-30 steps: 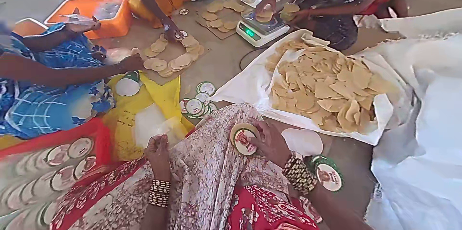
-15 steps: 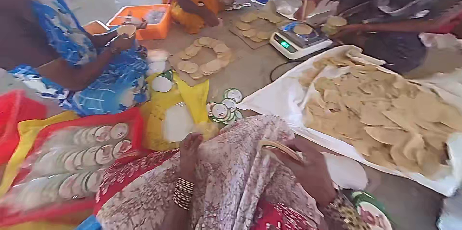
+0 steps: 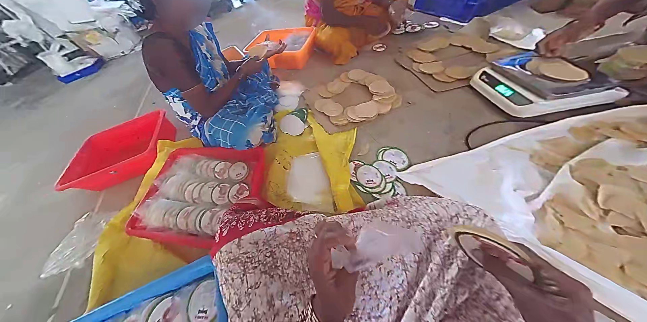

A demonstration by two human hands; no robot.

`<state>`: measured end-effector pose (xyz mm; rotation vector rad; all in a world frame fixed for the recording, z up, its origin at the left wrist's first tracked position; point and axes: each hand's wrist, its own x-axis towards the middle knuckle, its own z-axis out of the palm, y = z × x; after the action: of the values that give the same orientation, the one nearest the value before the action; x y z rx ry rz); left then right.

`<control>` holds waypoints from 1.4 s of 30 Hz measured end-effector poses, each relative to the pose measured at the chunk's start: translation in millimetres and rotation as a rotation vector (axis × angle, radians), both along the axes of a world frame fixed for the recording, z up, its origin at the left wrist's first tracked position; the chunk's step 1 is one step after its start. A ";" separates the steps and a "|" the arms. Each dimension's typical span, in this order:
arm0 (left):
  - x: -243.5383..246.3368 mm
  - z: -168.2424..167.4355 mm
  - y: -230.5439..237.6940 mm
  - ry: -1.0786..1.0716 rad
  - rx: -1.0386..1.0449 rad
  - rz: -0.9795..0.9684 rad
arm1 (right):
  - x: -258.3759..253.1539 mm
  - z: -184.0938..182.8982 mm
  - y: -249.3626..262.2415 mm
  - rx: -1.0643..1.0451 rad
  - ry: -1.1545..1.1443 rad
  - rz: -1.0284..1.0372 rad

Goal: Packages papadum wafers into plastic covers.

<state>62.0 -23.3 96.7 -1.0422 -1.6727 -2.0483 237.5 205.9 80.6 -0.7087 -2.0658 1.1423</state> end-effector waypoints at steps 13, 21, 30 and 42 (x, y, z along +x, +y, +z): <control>14.5 21.0 -8.7 0.221 -0.171 -0.109 | 13.2 -38.4 30.1 0.363 -0.269 0.137; 24.2 19.0 -13.7 0.248 -0.155 -0.148 | 12.4 -7.7 15.2 0.038 0.002 0.053; 30.8 36.8 -16.3 0.317 -0.113 -0.210 | 19.2 42.9 0.5 -0.273 0.389 0.271; 35.2 31.1 -8.8 0.267 -0.125 -0.248 | -16.4 155.2 -39.8 0.134 0.278 0.813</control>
<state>97.1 -32.1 127.8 -1.5588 -1.6166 -1.8582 221.1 166.1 235.8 0.3959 -2.1955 1.3927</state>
